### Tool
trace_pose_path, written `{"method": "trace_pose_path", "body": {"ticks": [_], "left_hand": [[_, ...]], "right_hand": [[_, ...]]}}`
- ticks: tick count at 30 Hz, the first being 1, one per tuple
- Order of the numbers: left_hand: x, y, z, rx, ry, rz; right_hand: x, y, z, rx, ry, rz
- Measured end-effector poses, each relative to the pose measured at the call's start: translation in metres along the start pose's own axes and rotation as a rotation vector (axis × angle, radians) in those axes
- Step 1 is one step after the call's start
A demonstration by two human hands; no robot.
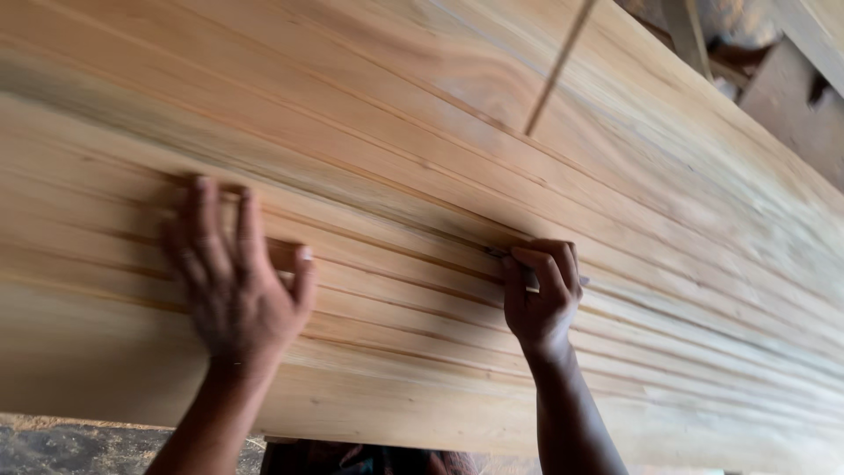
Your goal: The person smooths a large wooden plank by hand using a small abrasive tool, moving it back and forth along the grain to remove roughness and create a uniform surface.
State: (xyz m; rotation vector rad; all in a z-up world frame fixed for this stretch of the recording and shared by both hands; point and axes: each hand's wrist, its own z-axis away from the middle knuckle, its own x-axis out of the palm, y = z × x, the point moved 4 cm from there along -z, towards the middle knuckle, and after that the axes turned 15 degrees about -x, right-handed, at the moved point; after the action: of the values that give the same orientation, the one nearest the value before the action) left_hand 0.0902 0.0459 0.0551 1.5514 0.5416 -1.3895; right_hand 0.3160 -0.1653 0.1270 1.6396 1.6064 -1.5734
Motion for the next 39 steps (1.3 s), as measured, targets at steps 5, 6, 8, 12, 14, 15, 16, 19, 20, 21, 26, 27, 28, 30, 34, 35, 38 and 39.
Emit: {"method": "trace_pose_path", "body": {"ticks": [5, 6, 8, 12, 14, 15, 16, 19, 20, 21, 26, 27, 28, 30, 34, 35, 38, 39], "left_hand": [[0.003, -0.002, -0.005, 0.018, 0.009, 0.057], [0.000, -0.002, -0.003, 0.018, -0.003, 0.091], [-0.008, -0.005, -0.004, 0.013, -0.006, 0.168], [-0.032, -0.020, -0.018, -0.027, -0.001, 0.264], [-0.042, -0.037, -0.032, -0.078, 0.036, 0.278], [-0.043, -0.046, -0.036, -0.110, 0.058, 0.290], [-0.045, -0.056, -0.034, -0.152, 0.070, 0.296], [-0.034, -0.061, -0.031, -0.134, 0.072, 0.153], [-0.031, -0.060, -0.032, -0.138, 0.082, 0.157], [-0.030, -0.059, -0.031, -0.142, 0.091, 0.161], [-0.044, -0.059, -0.037, -0.094, 0.084, 0.208], [-0.050, -0.068, -0.047, -0.078, 0.065, 0.250], [-0.052, -0.074, -0.059, -0.068, 0.063, 0.301], [-0.070, -0.109, -0.075, -0.097, 0.110, 0.279], [-0.055, -0.139, -0.094, -0.163, 0.194, 0.095], [-0.048, -0.141, -0.096, -0.164, 0.198, 0.063], [-0.034, -0.143, -0.088, -0.161, 0.146, 0.033], [-0.033, -0.144, -0.085, -0.178, 0.138, 0.002]], "right_hand": [[0.080, -0.065, -0.047, 0.016, 0.043, -0.050], [0.104, -0.082, -0.056, -0.016, 0.031, -0.053], [0.124, -0.093, -0.069, -0.065, 0.006, -0.081], [0.083, -0.068, -0.068, -0.036, -0.087, -0.064], [0.052, -0.053, -0.061, -0.034, -0.071, -0.015], [0.045, -0.048, -0.056, -0.026, -0.064, 0.036], [0.041, -0.050, -0.050, -0.015, -0.069, 0.079], [0.071, -0.072, -0.054, -0.043, -0.027, 0.037], [0.087, -0.083, -0.061, -0.060, -0.020, 0.024], [0.105, -0.093, -0.071, -0.078, -0.012, 0.011], [0.135, -0.108, -0.110, -0.189, -0.078, -0.138], [0.123, -0.105, -0.108, -0.203, -0.101, -0.096], [0.109, -0.096, -0.108, -0.236, -0.122, -0.051], [0.081, -0.080, -0.102, -0.260, -0.183, -0.066], [0.078, -0.076, -0.093, -0.220, -0.160, -0.026], [0.090, -0.082, -0.096, -0.223, -0.137, -0.019], [0.133, -0.109, -0.114, -0.273, -0.078, -0.057], [0.144, -0.117, -0.115, -0.265, -0.116, -0.090]]}}
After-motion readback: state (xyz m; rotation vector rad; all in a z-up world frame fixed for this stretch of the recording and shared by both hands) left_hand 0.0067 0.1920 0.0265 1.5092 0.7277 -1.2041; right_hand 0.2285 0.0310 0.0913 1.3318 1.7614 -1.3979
